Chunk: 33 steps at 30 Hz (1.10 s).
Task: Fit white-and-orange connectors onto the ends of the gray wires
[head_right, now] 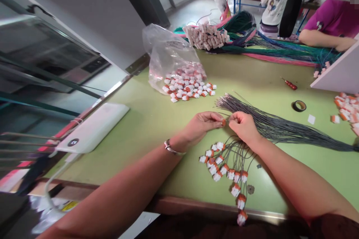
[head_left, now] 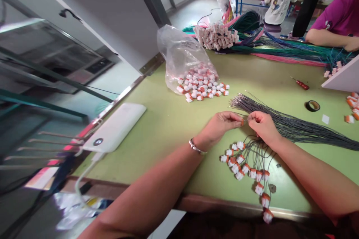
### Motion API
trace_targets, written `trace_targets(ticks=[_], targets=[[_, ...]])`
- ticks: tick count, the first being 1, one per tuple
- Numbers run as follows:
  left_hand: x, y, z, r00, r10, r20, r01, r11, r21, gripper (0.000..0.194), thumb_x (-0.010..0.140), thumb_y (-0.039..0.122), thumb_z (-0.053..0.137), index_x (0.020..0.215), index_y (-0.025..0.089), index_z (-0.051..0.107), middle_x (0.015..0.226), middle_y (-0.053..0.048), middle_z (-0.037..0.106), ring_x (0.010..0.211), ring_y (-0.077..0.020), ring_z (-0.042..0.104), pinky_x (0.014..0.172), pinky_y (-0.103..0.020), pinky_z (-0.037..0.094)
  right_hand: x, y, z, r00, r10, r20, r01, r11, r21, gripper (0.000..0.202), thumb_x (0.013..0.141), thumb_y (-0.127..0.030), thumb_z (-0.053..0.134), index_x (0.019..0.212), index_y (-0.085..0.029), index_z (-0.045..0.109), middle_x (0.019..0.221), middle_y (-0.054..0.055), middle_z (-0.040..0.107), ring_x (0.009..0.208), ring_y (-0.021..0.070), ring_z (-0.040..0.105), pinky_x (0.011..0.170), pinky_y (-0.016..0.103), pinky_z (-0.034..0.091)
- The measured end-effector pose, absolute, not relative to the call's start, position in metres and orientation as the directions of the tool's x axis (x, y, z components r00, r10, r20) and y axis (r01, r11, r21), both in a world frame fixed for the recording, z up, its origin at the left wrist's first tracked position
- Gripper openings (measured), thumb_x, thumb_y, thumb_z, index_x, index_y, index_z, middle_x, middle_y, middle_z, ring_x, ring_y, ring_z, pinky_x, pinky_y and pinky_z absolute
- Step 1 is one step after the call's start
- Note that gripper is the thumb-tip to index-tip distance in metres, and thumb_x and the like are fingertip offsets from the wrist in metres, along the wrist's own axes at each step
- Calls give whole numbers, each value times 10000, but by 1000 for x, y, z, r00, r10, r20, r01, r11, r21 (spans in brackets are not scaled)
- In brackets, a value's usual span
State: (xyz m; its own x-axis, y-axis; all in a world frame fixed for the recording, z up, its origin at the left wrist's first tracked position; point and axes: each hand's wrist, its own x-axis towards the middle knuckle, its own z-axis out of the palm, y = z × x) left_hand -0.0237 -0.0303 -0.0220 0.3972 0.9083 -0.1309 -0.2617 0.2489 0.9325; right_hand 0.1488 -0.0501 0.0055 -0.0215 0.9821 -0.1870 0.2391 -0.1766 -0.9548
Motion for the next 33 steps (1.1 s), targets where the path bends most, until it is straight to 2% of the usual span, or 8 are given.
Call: trace_targets(ticks=[6, 11, 15, 21, 27, 33], targets=[[-25, -30, -16, 433, 886, -168, -261, 301, 917, 202, 621, 240, 836, 727, 141, 695, 754, -26, 715, 709, -117, 624, 779, -297, 495, 149, -48, 7, -21, 965, -260, 216, -250, -944, 105, 578, -285, 514, 640, -202, 529, 453, -91, 418, 325, 64, 325, 326, 214, 220], [-22, -32, -18, 400, 900, -171, -206, 270, 941, 222, 630, 266, 830, 747, 142, 689, 691, -14, 699, 666, -116, 624, 752, -303, 515, 149, -52, 4, -31, 990, -139, 286, -125, -950, 87, 585, -278, 518, 618, -197, 527, 470, -73, 435, 397, 67, 334, 391, 214, 258], [-19, -34, -20, 386, 910, -154, -163, 231, 959, 228, 627, 276, 823, 745, 149, 676, 719, -21, 708, 691, -136, 641, 775, -332, 534, 148, -52, -2, -20, 998, -64, 340, -53, -939, 94, 596, -293, 527, 607, -201, 512, 490, -60, 437, 450, 81, 336, 433, 224, 283], [-16, -37, -21, 365, 921, -136, -186, 215, 959, 213, 625, 270, 810, 731, 148, 671, 731, -27, 709, 707, -141, 647, 798, -345, 538, 148, -52, -9, -29, 1000, 5, 416, 17, -909, 96, 624, -296, 529, 630, -202, 513, 516, -47, 462, 488, 96, 368, 473, 233, 310], [-13, -38, -15, 348, 927, -137, -147, 198, 969, 143, 632, 214, 780, 709, 148, 680, 754, -32, 709, 726, -142, 645, 810, -335, 529, 146, -52, -6, -38, 999, -13, 410, 4, -912, 126, 622, -325, 533, 620, -204, 498, 511, -49, 459, 481, 94, 363, 472, 237, 298], [-29, -32, -5, 453, 877, -161, 73, 144, 987, 79, 666, 203, 719, 714, 147, 690, 697, -24, 698, 642, -121, 617, 675, -267, 505, 157, -50, 1, -182, 978, -101, 441, -11, -897, 95, 627, -283, 553, 634, -189, 544, 519, -50, 481, 483, 92, 384, 484, 232, 309]])
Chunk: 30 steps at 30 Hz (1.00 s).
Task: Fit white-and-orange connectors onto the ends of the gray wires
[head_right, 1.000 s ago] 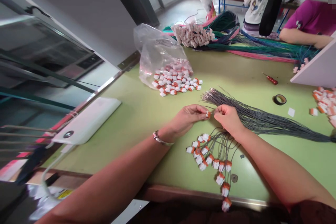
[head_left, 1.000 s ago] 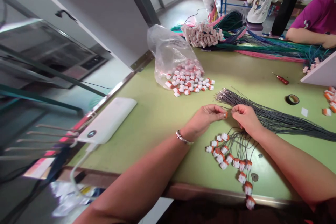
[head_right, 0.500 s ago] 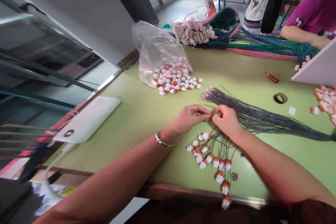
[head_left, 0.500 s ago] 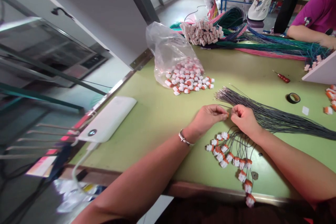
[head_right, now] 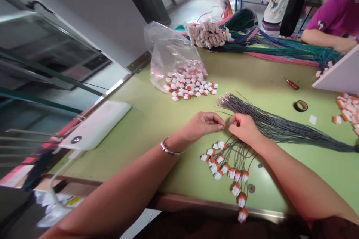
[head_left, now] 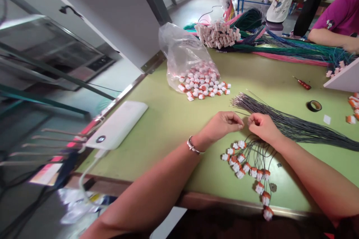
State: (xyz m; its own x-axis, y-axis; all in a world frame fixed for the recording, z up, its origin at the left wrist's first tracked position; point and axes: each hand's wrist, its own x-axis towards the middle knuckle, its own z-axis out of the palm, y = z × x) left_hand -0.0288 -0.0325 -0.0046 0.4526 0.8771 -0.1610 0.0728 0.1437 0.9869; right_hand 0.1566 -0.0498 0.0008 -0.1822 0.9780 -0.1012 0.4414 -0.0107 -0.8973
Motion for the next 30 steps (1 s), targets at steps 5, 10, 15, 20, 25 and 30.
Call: trace_targets(ticks=[5, 10, 15, 20, 25, 30], targets=[[-47, -31, 9, 710, 695, -116, 325, -176, 929, 87, 680, 173, 649, 720, 176, 726, 690, -4, 707, 608, -117, 607, 588, -214, 462, 163, -39, 12, -119, 987, 109, 733, 161, -661, 186, 795, -314, 537, 844, -197, 673, 743, 17, 639, 607, 138, 518, 598, 267, 395], [-55, -26, 5, 611, 791, 38, 366, -325, 872, 148, 779, 273, 626, 795, 194, 750, 728, -21, 693, 689, -153, 616, 662, -247, 490, 152, -38, 7, -161, 982, 96, 952, 180, -246, 243, 856, -285, 509, 1020, -209, 672, 1018, 83, 639, 848, 194, 582, 671, 283, 417], [-47, -13, -10, 387, 882, 268, 583, -460, 670, 344, 693, 225, 749, 1034, 210, 713, 975, -80, 628, 957, -242, 568, 912, -394, 454, 150, -48, 3, -270, 961, 59, 949, 276, -152, 220, 903, -306, 477, 980, -224, 666, 985, 68, 629, 942, 198, 576, 688, 275, 408], [-38, -10, -12, 444, 869, 218, 659, -482, 578, 56, 793, 198, 650, 768, 156, 678, 852, -90, 563, 886, -244, 542, 847, -396, 452, 152, -46, 8, -302, 953, 34, 944, 304, -125, 200, 903, -317, 491, 961, -216, 653, 982, 63, 621, 930, 196, 574, 688, 283, 402], [-36, -12, -12, 489, 838, 241, 655, -536, 533, 149, 843, 135, 529, 726, 156, 618, 823, -83, 556, 878, -236, 520, 848, -392, 438, 141, -37, 14, -405, 914, 13, 904, 403, -142, 236, 877, -321, 555, 1055, -187, 635, 1077, 90, 614, 1029, 226, 544, 825, 303, 412], [-41, -12, -9, 525, 821, 226, 600, -545, 586, 98, 814, 154, 577, 745, 162, 646, 816, -71, 588, 853, -219, 540, 818, -357, 450, 122, -27, 16, -469, 876, -116, 883, 470, -21, 205, 897, -170, 461, 980, -133, 645, 958, 141, 651, 948, 266, 570, 818, 352, 393]])
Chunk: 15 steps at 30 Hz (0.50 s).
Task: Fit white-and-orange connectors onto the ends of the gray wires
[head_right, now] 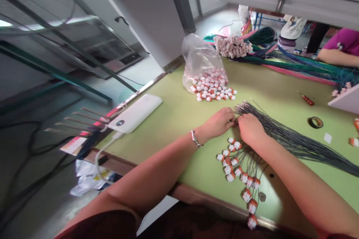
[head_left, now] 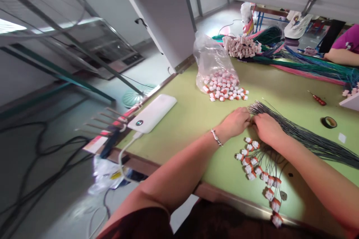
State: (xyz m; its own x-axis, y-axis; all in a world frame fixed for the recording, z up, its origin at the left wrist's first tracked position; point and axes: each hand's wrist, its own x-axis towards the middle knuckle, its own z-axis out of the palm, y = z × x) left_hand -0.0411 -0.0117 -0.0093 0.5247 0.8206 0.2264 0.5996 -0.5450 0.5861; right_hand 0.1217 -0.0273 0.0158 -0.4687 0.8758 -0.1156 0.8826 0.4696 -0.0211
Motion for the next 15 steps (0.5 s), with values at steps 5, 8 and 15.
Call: trace_targets(ticks=[5, 8, 15], targets=[[-75, 8, -6, 144, 938, 315, 655, -329, 680, 175, 859, 243, 551, 918, 159, 693, 899, -90, 643, 879, -224, 573, 840, -364, 459, 121, -27, 12, -490, 870, -61, 871, 486, -66, 204, 869, -142, 436, 938, -111, 625, 972, 177, 640, 927, 274, 567, 809, 357, 390], [-100, 25, -12, -75, 927, 368, 765, -183, 618, 208, 860, 205, 514, 943, 151, 697, 956, -111, 637, 937, -246, 566, 888, -394, 448, 131, -30, 5, -365, 927, 83, 878, 373, -302, 176, 884, -211, 411, 881, -156, 578, 884, 121, 633, 815, 227, 567, 728, 319, 401], [-106, 34, -26, 19, 951, 309, 860, -174, 481, 198, 844, 173, 500, 882, 132, 690, 1013, -128, 587, 969, -255, 561, 886, -373, 458, 138, -29, -12, -179, 975, 131, 626, 215, -750, 118, 784, -321, 511, 791, -208, 541, 665, -3, 588, 587, 145, 508, 601, 269, 381]])
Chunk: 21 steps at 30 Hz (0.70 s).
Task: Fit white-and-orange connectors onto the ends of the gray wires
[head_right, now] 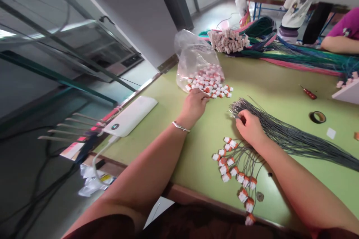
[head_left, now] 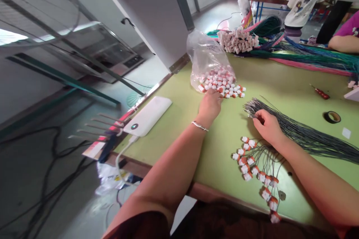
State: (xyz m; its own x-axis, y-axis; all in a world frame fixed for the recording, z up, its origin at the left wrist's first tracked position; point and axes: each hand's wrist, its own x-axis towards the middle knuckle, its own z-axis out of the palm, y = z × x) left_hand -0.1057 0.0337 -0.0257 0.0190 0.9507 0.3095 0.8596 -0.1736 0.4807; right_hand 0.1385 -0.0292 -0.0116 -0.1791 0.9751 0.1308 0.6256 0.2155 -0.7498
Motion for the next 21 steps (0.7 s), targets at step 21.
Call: trace_targets(ticks=[21], targets=[[-56, -13, -5, 195, 962, -191, -186, 227, 956, 376, 591, 308, 830, 898, 118, 723, 761, -45, 690, 678, -118, 597, 707, -280, 469, 135, -29, -6, -21, 997, 72, 343, 75, -936, 94, 582, -264, 534, 576, -203, 463, 510, -64, 384, 518, 93, 316, 495, 236, 269]])
